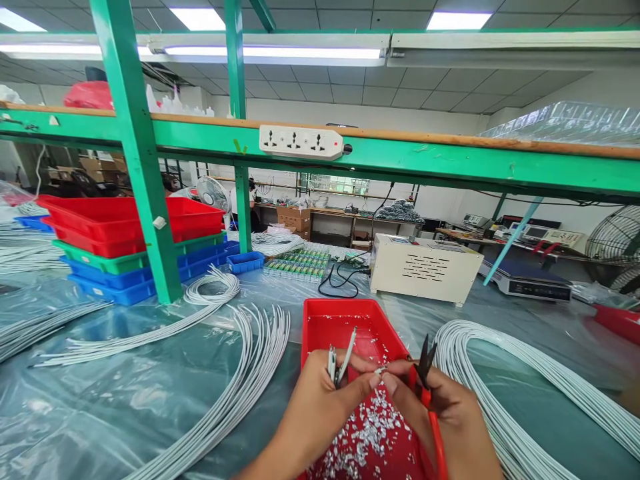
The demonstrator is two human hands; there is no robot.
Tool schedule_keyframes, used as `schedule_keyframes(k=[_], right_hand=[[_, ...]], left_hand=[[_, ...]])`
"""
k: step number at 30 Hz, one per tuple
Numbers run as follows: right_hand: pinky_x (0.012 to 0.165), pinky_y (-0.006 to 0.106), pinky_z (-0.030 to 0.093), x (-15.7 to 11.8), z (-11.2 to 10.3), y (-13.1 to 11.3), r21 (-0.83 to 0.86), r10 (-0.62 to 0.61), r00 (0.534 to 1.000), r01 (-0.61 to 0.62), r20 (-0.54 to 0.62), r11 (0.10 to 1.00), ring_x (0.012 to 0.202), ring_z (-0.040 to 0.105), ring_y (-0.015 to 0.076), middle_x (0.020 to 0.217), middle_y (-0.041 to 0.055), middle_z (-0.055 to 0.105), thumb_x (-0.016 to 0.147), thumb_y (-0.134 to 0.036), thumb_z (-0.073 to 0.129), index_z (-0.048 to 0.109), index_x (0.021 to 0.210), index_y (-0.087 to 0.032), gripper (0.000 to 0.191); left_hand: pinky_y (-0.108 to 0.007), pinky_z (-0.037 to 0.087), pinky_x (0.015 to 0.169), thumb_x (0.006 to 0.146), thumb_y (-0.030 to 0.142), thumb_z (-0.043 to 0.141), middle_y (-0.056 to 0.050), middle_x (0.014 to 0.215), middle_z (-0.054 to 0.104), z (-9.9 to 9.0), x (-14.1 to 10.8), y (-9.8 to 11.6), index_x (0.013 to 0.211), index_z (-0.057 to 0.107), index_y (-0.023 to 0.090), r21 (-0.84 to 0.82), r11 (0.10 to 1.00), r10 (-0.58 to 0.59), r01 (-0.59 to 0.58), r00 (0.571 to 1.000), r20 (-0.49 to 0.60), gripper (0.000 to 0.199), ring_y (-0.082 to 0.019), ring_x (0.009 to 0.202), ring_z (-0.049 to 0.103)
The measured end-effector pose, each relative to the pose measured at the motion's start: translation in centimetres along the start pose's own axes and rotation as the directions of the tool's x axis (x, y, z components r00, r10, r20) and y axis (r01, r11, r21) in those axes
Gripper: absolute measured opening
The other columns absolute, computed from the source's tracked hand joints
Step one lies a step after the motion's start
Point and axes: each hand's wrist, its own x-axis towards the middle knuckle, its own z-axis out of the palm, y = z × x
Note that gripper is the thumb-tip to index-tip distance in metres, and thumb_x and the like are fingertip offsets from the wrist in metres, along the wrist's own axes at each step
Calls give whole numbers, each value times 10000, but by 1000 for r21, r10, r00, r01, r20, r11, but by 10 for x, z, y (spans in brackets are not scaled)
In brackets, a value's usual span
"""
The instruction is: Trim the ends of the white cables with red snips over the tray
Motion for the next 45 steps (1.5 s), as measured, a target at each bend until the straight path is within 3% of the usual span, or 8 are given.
schedule_keyframes(k=[7, 17, 20, 24, 30, 34, 38, 45], right_hand=[[468, 196, 382, -1, 5, 6, 90, 63, 997, -58, -49, 994, 493, 489, 108, 518, -19, 569, 512, -384, 756, 670, 635, -190, 245], [465, 196, 357, 1, 7, 18, 207, 123, 992, -113, -32, 972, 433, 463, 91, 414, -25, 531, 519, -413, 768, 684, 638, -152, 299], [446, 200, 351, -1, 9, 20, 256, 135, 988, -112, -75, 960, 408, 441, 87, 390, -32, 513, 485, -377, 786, 679, 628, -144, 294], [411, 180, 332, 2, 7, 26, 269, 126, 990, -104, -68, 958, 384, 415, 72, 377, -40, 493, 479, -343, 793, 662, 597, -149, 262], [414, 153, 331, 12, -7, 34, 286, 158, 986, -166, 53, 944, 395, 414, 57, 390, -41, 497, 527, -388, 789, 680, 651, -155, 285], [425, 146, 333, 16, -14, 27, 233, 182, 974, -210, 135, 950, 424, 428, 56, 435, -33, 527, 533, -358, 797, 696, 651, -163, 249], [421, 142, 334, 15, -11, 16, 204, 154, 977, -182, 147, 962, 425, 417, 58, 420, -47, 509, 463, -263, 828, 722, 657, -204, 228], [365, 114, 251, 0, 4, 0, 167, 118, 992, -108, -50, 980, 423, 346, 38, 443, -51, 465, 476, -394, 790, 700, 592, -190, 252]], left_hand=[[-220, 421, 566, 743, 148, 605, -11, 650, 640, 1, -8, 4, 656, 645, 174, 212, 944, 270, -252, 961, -56, 100, -138, 611, 588], [-222, 437, 537, 773, 62, 533, -48, 640, 617, 1, -13, -6, 713, 601, 148, 489, 682, 615, -544, 788, 19, 126, -140, 570, 572], [-222, 441, 535, 776, 66, 533, -52, 644, 624, 0, -13, -8, 734, 608, 150, 517, 648, 638, -560, 769, 32, 120, -142, 568, 578], [-221, 430, 529, 785, 101, 535, -43, 623, 614, 1, -13, -6, 709, 618, 152, 476, 713, 577, -515, 816, 19, 124, -143, 564, 575], [-214, 453, 661, 823, 222, 539, 13, 643, 661, 3, -6, 8, 723, 695, 216, 80, 975, 200, -208, 975, 92, 185, -129, 642, 609], [-240, 453, 734, 832, 232, 527, 21, 655, 690, 4, -4, 13, 785, 718, 236, -177, 982, 104, -65, 969, 223, 197, -139, 673, 619], [-208, 453, 714, 783, 206, 595, 19, 681, 702, 6, -5, 13, 773, 720, 234, -223, 975, 60, -20, 983, 174, 128, -129, 696, 615], [-187, 460, 618, 733, 166, 622, 11, 648, 695, 7, -6, 13, 673, 694, 196, -131, 991, 45, -39, 998, 45, 99, -107, 577, 576]])
